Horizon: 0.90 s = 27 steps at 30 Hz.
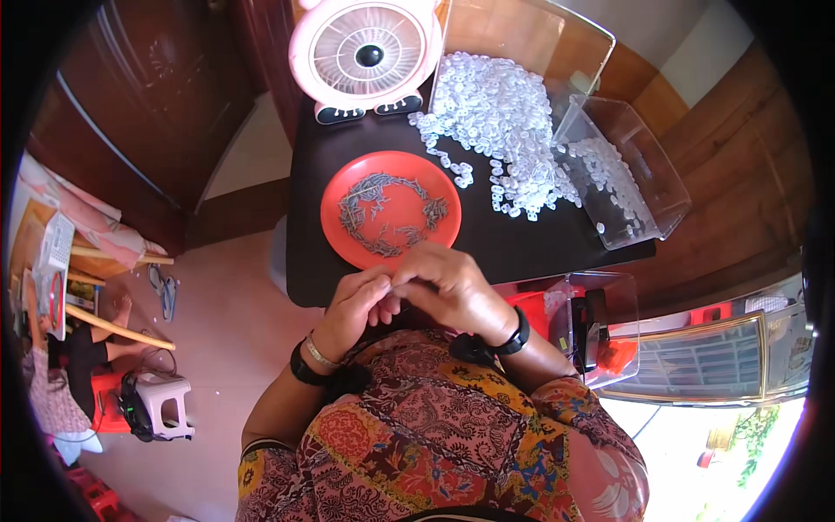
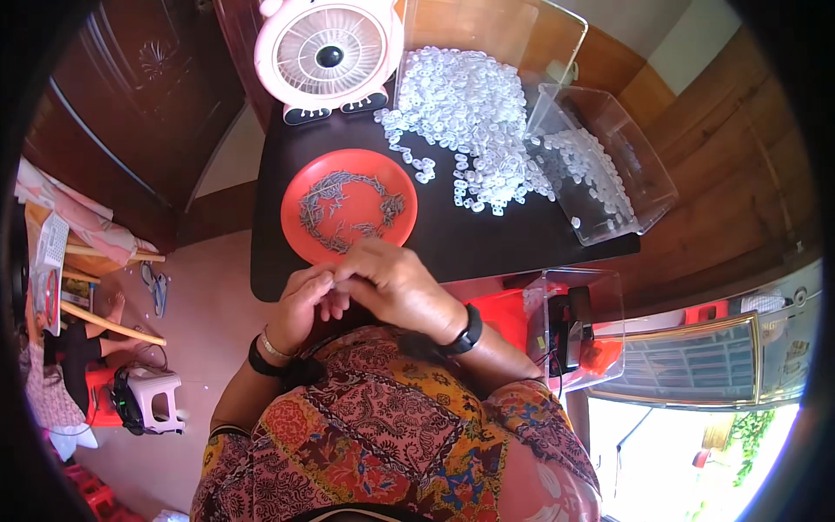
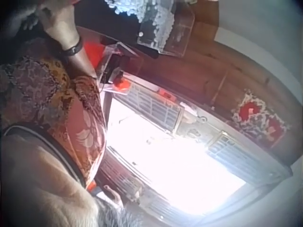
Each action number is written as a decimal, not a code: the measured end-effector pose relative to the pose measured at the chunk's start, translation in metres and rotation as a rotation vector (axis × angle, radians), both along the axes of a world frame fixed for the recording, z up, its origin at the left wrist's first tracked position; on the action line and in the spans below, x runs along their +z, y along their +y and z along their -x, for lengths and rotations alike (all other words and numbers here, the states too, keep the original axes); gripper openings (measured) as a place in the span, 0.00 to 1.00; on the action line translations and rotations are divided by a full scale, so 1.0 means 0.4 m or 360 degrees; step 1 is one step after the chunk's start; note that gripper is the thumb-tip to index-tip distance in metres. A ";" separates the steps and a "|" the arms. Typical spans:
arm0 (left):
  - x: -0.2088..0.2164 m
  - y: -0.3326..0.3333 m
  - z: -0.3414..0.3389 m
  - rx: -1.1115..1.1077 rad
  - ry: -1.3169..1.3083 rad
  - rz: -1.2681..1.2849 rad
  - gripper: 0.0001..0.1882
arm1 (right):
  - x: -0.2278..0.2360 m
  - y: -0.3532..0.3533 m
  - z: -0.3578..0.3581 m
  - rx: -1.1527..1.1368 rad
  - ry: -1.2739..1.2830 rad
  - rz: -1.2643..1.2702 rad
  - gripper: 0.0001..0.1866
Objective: Assembling small metal components into plastic housings at a workbench.
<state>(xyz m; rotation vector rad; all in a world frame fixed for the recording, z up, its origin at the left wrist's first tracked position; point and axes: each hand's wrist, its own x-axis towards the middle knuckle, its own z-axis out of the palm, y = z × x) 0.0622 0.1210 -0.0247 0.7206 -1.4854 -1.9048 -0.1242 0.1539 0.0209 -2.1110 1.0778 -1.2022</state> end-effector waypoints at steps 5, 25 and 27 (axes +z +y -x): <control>-0.014 -0.011 -0.023 -0.0073 0.0168 -0.0192 0.14 | -0.017 0.000 -0.030 -0.0121 0.0160 0.0219 0.06; -0.006 -0.022 -0.050 -0.0056 0.0034 0.0006 0.11 | -0.005 0.000 -0.054 -0.0266 0.0337 0.0129 0.06; -0.015 -0.027 -0.053 -0.0053 -0.0005 0.0045 0.12 | 0.004 -0.012 -0.052 -0.0204 0.0445 0.0147 0.06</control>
